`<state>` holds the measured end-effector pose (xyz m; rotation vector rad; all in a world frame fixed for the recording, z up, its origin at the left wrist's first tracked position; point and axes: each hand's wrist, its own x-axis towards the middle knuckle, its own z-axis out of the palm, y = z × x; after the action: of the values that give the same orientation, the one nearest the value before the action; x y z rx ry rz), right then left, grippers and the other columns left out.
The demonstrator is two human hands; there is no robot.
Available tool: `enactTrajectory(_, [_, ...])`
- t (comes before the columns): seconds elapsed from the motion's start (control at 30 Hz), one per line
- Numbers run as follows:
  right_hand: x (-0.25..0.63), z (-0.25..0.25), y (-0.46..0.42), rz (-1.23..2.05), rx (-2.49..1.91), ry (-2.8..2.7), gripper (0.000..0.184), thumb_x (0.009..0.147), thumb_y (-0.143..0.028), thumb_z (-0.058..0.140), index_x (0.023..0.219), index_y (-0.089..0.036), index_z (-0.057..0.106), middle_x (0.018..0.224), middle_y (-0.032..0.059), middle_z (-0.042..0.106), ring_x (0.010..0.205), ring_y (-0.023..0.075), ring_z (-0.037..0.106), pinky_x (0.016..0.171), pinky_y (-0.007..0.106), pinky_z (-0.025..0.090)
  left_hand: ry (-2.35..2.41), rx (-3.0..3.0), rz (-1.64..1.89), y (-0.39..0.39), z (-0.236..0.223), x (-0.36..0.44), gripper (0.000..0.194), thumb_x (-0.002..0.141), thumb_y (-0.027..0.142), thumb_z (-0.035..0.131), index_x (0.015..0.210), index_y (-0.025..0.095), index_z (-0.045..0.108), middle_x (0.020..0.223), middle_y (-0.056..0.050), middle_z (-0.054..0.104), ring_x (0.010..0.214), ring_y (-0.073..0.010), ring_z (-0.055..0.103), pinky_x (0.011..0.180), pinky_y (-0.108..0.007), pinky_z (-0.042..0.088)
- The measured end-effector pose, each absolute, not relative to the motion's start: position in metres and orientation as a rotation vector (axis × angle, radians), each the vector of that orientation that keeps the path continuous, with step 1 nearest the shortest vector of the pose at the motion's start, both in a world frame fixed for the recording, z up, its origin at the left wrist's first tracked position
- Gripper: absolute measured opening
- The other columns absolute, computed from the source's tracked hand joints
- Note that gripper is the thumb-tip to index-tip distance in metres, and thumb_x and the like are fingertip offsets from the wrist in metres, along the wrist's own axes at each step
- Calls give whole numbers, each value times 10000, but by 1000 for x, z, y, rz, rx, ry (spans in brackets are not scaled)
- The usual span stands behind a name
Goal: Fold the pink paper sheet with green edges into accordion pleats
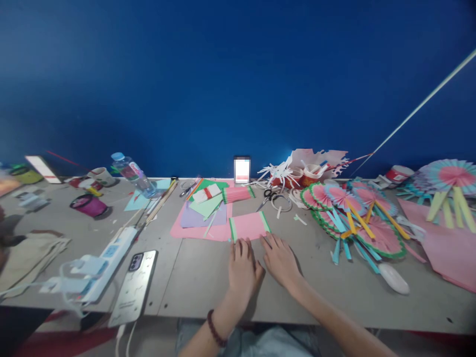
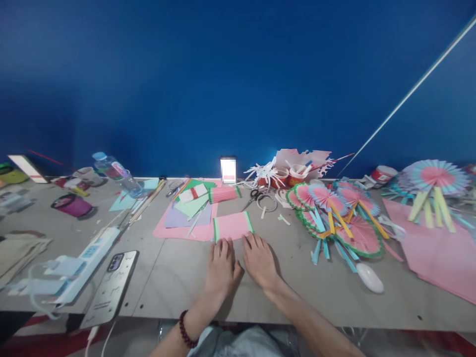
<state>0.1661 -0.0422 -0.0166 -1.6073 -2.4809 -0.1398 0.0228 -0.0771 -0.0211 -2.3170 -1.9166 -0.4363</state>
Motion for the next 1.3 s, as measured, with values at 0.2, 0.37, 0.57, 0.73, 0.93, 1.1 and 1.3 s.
enactTrajectory(0.2, [164, -16, -42, -160, -1617, -2493, 594, 804, -123, 523, 1392, -199, 556, 1355, 143, 639, 1234, 296, 587, 968, 422, 502, -2023, -2308, -408, -81, -14, 31, 597, 860, 245, 481, 1440, 105, 482, 1380, -182, 566, 1343, -361, 450, 1178, -624, 246])
enactTrajectory(0.37, [164, -12, -41, -118, -1614, -2533, 584, 823, -131, 504, 1405, -165, 546, 1372, 154, 626, 1251, 298, 574, 970, 432, 506, -2051, -2269, -357, -80, -12, 34, 594, 868, 268, 487, 1419, 46, 495, 1386, -225, 552, 1318, -361, 479, 1168, -601, 275])
enactTrajectory(0.57, [167, -10, -41, -107, -1605, -2512, 555, 841, -132, 497, 1390, -179, 564, 1364, 129, 638, 1240, 281, 580, 983, 420, 492, -2023, -2279, -318, -79, -13, 23, 469, 896, 148, 420, 1333, 115, 586, 1367, -184, 573, 1268, -335, 514, 1024, -548, 447])
enactTrajectory(0.73, [168, -15, -40, -116, -1572, -2464, 539, 830, -128, 510, 1359, -185, 591, 1337, 121, 656, 1257, 283, 570, 1018, 432, 476, -1914, -2243, -324, -80, -14, 16, 472, 878, 117, 457, 1332, 132, 586, 1312, -137, 612, 1188, -315, 552, 1032, -544, 439])
enactTrajectory(0.93, [169, -19, -37, -97, -1526, -2444, 521, 824, -93, 525, 1333, -169, 607, 1281, 139, 674, 1207, 297, 596, 972, 422, 503, -1840, -2221, -237, -76, -12, 6, 450, 899, 36, 443, 1297, 163, 611, 1261, -107, 647, 1084, -287, 592, 912, -476, 473])
enactTrajectory(1.1, [180, -12, -18, -8, -1482, -2490, 383, 893, -80, 490, 1208, -182, 681, 1097, 114, 732, 1020, 265, 662, 893, 386, 524, -1754, -2408, -263, -51, -5, -17, 327, 906, 19, 478, 1118, 166, 679, 1077, -83, 683, 954, -250, 600, 901, -443, 418])
enactTrajectory(1.3, [194, -1, 15, 298, -1383, -2475, 173, 899, -168, 604, 990, -185, 750, 962, 88, 737, 944, 226, 663, 840, 330, 504, -1572, -2659, -309, -14, 0, -38, 217, 952, 93, 490, 920, 190, 682, 859, -50, 646, 843, -215, 586, 836, -390, 368])
